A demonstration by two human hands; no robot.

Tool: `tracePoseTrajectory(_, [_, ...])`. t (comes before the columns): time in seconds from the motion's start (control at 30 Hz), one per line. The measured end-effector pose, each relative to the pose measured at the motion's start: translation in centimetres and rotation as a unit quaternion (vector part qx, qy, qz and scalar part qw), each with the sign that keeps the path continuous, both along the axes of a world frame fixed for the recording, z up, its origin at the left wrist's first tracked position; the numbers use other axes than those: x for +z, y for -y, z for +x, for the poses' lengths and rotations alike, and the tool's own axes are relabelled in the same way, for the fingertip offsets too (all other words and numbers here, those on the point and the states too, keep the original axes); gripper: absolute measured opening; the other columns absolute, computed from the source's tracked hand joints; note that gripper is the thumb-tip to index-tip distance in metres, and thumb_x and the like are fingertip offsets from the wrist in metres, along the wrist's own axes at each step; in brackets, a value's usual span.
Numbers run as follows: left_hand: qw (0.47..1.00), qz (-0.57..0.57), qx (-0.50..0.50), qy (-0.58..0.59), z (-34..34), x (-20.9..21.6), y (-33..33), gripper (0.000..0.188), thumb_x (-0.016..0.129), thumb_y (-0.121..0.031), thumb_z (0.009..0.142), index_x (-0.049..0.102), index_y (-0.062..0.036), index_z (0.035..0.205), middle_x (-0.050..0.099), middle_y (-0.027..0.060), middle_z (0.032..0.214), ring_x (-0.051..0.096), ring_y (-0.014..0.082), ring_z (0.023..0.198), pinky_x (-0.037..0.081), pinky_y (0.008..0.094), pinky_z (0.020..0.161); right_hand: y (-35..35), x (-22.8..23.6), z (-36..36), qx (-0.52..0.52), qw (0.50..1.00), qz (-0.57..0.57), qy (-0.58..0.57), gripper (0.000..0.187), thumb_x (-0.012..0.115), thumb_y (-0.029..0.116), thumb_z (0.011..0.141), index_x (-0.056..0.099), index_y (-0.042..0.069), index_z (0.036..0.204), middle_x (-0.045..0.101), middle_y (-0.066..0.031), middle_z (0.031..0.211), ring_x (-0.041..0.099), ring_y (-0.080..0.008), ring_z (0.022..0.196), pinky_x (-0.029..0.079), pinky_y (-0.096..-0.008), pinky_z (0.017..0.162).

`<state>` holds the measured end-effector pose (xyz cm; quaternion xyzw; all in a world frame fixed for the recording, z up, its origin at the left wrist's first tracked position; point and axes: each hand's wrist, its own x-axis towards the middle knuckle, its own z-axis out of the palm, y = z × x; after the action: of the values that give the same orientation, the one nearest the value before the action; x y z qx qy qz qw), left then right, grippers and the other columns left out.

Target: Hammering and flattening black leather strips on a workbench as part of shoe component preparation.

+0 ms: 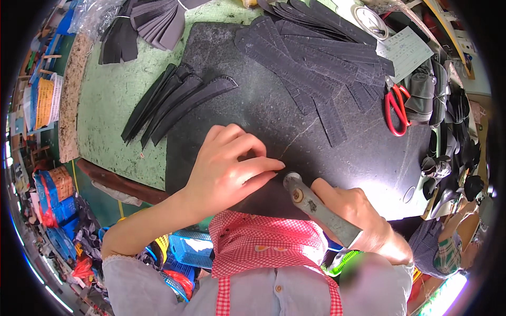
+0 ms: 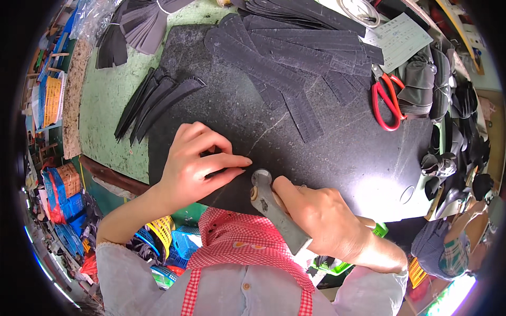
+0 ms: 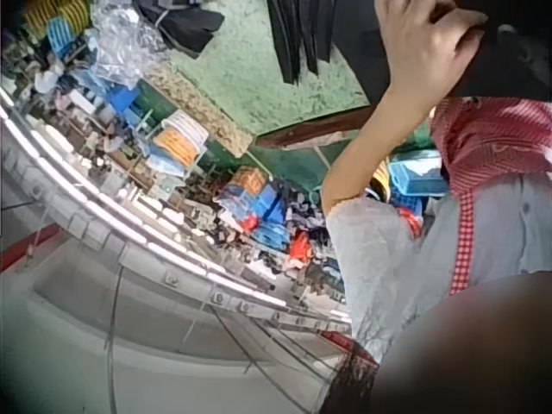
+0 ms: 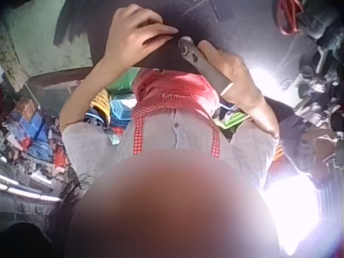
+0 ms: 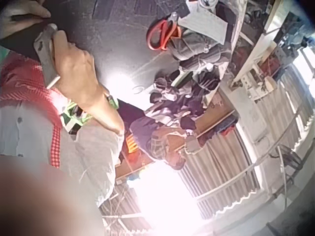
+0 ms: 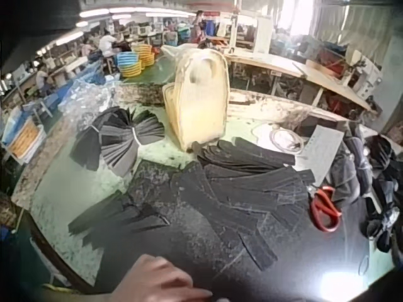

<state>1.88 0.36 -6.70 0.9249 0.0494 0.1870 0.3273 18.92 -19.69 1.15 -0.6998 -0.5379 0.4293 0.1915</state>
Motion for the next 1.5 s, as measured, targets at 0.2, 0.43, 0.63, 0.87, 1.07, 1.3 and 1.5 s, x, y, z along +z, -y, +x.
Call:
tracePoseTrajectory(0.2, [0.993, 0.098, -0.038, 0.046, -0.5, -0.5, -0.2, 0.033, 0.085, -0.017, 0.066, 0.082, -0.0219, 0.099, 0.066, -0.0056, 0.097, 0.060, 0.0192, 0.090, 0.046, 0.0398, 0.083, 0.0, 0.3, 0.6, -0.009, 0.996, 0.059, 0.065, 0.020, 0.068, 0.017, 0.098, 0.056, 0.003, 0.106, 0.064, -0.0163, 0.072, 0.071, -0.0378, 0.066, 0.053, -0.0494, 0.057])
tracePoseTrajectory(0.43, [0.985, 0.149, -0.059, 0.068, -0.1, -0.8, -0.2, 0.033, 0.082, -0.017, 0.067, 0.082, -0.0216, 0.100, 0.065, -0.0045, 0.098, 0.060, 0.0200, 0.092, 0.047, 0.0413, 0.085, -1.5, 0.6, 1.1, -0.023, 0.988, 0.092, 0.119, 0.017, 0.073, 0.005, 0.095, 0.059, 0.001, 0.104, 0.058, -0.0161, 0.076, 0.069, -0.0380, 0.063, 0.050, -0.0436, 0.051])
tracePoseTrajectory(0.63, [0.997, 0.074, -0.027, 0.023, -1.3, -0.3, -1.9, 0.028, 0.090, -0.018, 0.066, 0.080, -0.0217, 0.092, 0.065, -0.0045, 0.095, 0.060, 0.0225, 0.095, 0.046, 0.0410, 0.085, -2.5, 0.7, 0.7, -0.031, 0.999, 0.018, 0.026, 0.016, 0.065, 0.014, 0.100, 0.056, 0.002, 0.105, 0.065, -0.0185, 0.073, 0.073, -0.0379, 0.070, 0.057, -0.0478, 0.058])
tracePoseTrajectory(0.87, [0.999, 0.045, -0.020, 0.011, -2.7, -0.3, -3.1, 0.031, 0.090, -0.014, 0.066, 0.080, -0.0212, 0.094, 0.064, -0.0051, 0.093, 0.059, 0.0219, 0.095, 0.044, 0.0421, 0.085, -3.9, 0.8, 0.1, 0.023, 0.999, 0.032, 0.027, 0.019, 0.064, 0.014, 0.101, 0.053, 0.002, 0.108, 0.064, -0.0178, 0.075, 0.071, -0.0388, 0.072, 0.055, -0.0495, 0.059])
tracePoseTrajectory(1.07, [0.999, 0.027, -0.001, -0.020, -3.7, -0.1, -3.6, 0.030, 0.088, -0.017, 0.066, 0.080, -0.0247, 0.094, 0.064, -0.0043, 0.096, 0.060, 0.0228, 0.098, 0.044, 0.0431, 0.086, -4.5, 0.2, -0.9, 0.069, 0.994, 0.060, 0.059, 0.021, 0.067, 0.016, 0.098, 0.053, 0.002, 0.105, 0.064, -0.0164, 0.073, 0.070, -0.0387, 0.069, 0.054, -0.0497, 0.058])
tracePoseTrajectory(1.3, [0.997, 0.077, -0.001, 0.012, -5.2, 0.0, -4.2, 0.032, 0.088, -0.017, 0.068, 0.081, -0.0252, 0.098, 0.065, -0.0061, 0.096, 0.059, 0.0220, 0.095, 0.044, 0.0415, 0.083, -6.1, 0.3, -1.9, 0.090, 0.994, 0.029, 0.047, 0.021, 0.064, 0.018, 0.100, 0.051, 0.003, 0.107, 0.065, -0.0183, 0.073, 0.070, -0.0406, 0.072, 0.054, -0.0533, 0.061])
tracePoseTrajectory(1.5, [0.989, 0.140, 0.024, 0.048, -6.2, -0.3, -3.9, 0.031, 0.089, -0.017, 0.065, 0.080, -0.0246, 0.094, 0.065, -0.0060, 0.095, 0.059, 0.0224, 0.092, 0.044, 0.0397, 0.082, -7.1, 0.5, -2.7, 0.097, 0.990, 0.077, 0.064, 0.020, 0.064, 0.017, 0.100, 0.051, 0.003, 0.106, 0.065, -0.0187, 0.074, 0.070, -0.0417, 0.072, 0.055, -0.0526, 0.061])
